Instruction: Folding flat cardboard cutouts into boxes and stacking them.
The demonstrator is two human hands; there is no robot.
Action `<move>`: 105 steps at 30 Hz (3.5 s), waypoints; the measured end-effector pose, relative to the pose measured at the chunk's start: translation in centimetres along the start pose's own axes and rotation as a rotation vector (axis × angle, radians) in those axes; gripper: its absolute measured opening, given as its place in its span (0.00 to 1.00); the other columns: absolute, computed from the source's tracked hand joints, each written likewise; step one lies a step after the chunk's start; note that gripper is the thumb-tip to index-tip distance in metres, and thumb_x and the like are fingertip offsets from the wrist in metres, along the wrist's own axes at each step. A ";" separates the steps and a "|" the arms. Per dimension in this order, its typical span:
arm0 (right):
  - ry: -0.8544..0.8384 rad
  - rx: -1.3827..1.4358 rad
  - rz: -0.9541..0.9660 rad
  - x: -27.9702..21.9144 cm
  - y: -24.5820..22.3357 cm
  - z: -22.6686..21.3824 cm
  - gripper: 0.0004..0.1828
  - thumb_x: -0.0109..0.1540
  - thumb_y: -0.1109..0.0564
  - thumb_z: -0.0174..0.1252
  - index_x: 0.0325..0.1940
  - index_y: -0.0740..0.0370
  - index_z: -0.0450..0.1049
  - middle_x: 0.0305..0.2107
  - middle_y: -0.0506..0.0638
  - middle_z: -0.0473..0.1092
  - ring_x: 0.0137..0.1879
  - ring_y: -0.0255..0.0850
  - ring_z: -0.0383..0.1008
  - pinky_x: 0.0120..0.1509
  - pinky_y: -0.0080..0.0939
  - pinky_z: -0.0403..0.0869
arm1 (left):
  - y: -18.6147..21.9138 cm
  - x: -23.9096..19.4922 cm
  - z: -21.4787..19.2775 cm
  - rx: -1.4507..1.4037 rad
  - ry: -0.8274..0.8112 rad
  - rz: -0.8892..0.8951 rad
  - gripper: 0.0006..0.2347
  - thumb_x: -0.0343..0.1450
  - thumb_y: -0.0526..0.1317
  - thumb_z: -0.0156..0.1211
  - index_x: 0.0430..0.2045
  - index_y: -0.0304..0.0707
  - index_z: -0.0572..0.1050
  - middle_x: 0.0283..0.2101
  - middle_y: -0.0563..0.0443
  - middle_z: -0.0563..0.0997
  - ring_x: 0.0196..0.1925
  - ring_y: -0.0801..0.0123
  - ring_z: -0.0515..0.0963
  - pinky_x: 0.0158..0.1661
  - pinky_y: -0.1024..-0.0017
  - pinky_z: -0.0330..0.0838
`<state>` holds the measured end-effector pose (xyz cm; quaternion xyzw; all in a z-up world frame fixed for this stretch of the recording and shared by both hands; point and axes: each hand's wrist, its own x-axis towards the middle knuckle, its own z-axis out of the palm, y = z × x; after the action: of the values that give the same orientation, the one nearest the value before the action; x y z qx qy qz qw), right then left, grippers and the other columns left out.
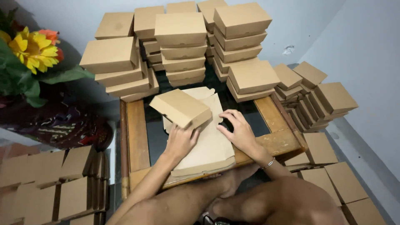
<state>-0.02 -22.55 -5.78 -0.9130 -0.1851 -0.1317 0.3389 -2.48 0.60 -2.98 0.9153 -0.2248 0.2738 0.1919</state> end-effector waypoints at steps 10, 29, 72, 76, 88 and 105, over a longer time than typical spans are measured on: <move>0.084 0.091 -0.051 0.0 0.6 -0.3 0.16 0.62 0.52 0.66 0.53 0.53 0.77 0.47 0.50 0.72 0.57 0.49 0.75 0.60 0.51 0.76 | -1.2 -1.8 2.5 -0.133 0.269 0.122 0.10 0.67 0.45 0.70 0.23 0.37 0.81 0.26 0.43 0.81 0.29 0.53 0.82 0.32 0.62 0.76; 0.219 0.221 -0.102 0.0 -0.2 -0.8 0.10 0.61 0.57 0.67 0.46 0.58 0.80 0.41 0.51 0.76 0.49 0.48 0.79 0.47 0.44 0.80 | -4.7 -4.4 3.0 -0.096 0.122 0.143 0.13 0.61 0.48 0.70 0.19 0.37 0.79 0.21 0.42 0.79 0.29 0.55 0.80 0.51 0.54 0.70; 0.221 0.054 -1.164 7.0 3.9 1.0 0.19 0.66 0.45 0.62 0.53 0.60 0.76 0.49 0.56 0.74 0.53 0.53 0.77 0.52 0.50 0.74 | -7.5 -6.5 5.8 -0.077 0.140 0.172 0.16 0.61 0.52 0.73 0.24 0.38 0.80 0.27 0.43 0.78 0.33 0.53 0.79 0.44 0.54 0.71; 0.219 0.115 -1.105 7.5 4.4 1.5 0.17 0.65 0.46 0.63 0.51 0.59 0.78 0.47 0.55 0.75 0.51 0.53 0.78 0.51 0.51 0.75 | -5.8 -4.6 3.9 -0.057 0.063 0.176 0.14 0.62 0.50 0.70 0.28 0.39 0.80 0.31 0.43 0.78 0.39 0.52 0.79 0.48 0.51 0.69; 0.137 -0.003 -1.090 7.2 2.7 -0.2 0.17 0.65 0.49 0.67 0.50 0.64 0.76 0.49 0.55 0.75 0.52 0.50 0.78 0.57 0.49 0.73 | -4.8 -4.6 2.0 -0.094 -0.030 0.186 0.17 0.69 0.48 0.66 0.43 0.33 0.78 0.42 0.41 0.85 0.45 0.56 0.83 0.54 0.58 0.64; 0.168 0.003 -0.903 7.1 0.5 0.0 0.16 0.62 0.58 0.66 0.50 0.68 0.74 0.51 0.60 0.76 0.56 0.52 0.78 0.60 0.51 0.77 | -2.9 0.0 -0.3 -0.350 0.307 -0.002 0.11 0.66 0.41 0.72 0.18 0.37 0.75 0.23 0.51 0.80 0.23 0.66 0.79 0.29 0.70 0.68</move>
<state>6.54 -21.15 -3.42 -0.7265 -0.5364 -0.3395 0.2629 -1.08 3.14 -3.43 0.8160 -0.2358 0.3666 0.3798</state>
